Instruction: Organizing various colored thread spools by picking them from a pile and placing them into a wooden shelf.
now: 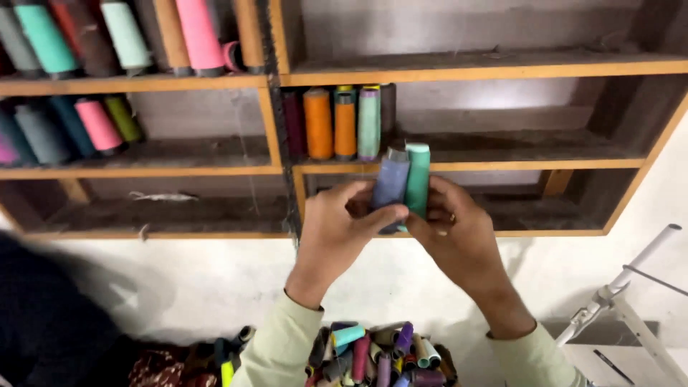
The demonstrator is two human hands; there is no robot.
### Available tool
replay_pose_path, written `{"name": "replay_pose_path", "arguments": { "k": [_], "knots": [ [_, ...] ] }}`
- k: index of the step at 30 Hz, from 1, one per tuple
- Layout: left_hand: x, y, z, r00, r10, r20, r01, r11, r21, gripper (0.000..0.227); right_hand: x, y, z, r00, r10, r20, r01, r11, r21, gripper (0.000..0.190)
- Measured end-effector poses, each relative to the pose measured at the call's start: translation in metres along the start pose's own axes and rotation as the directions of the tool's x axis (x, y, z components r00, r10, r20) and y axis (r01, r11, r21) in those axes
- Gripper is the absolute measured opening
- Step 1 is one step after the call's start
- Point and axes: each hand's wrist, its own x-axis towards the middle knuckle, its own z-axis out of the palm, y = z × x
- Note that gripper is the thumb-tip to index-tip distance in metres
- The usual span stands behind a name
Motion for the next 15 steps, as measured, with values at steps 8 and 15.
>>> {"name": "replay_pose_path", "arguments": {
  "k": [8, 15],
  "knots": [
    [0.081, -0.032, 0.045, 0.93, 0.32, -0.184, -0.311, 0.947, 0.076, 0.049, 0.077, 0.011, -0.015, 0.987, -0.158, -0.008, 0.155, 0.977, -0.149, 0.054],
    [0.091, -0.033, 0.078, 0.904, 0.359, -0.233, -0.265, 0.897, 0.353, 0.047, 0.111, 0.015, -0.03, 0.987, 0.015, 0.159, 0.015, 0.982, -0.187, 0.079]
  ]
}}
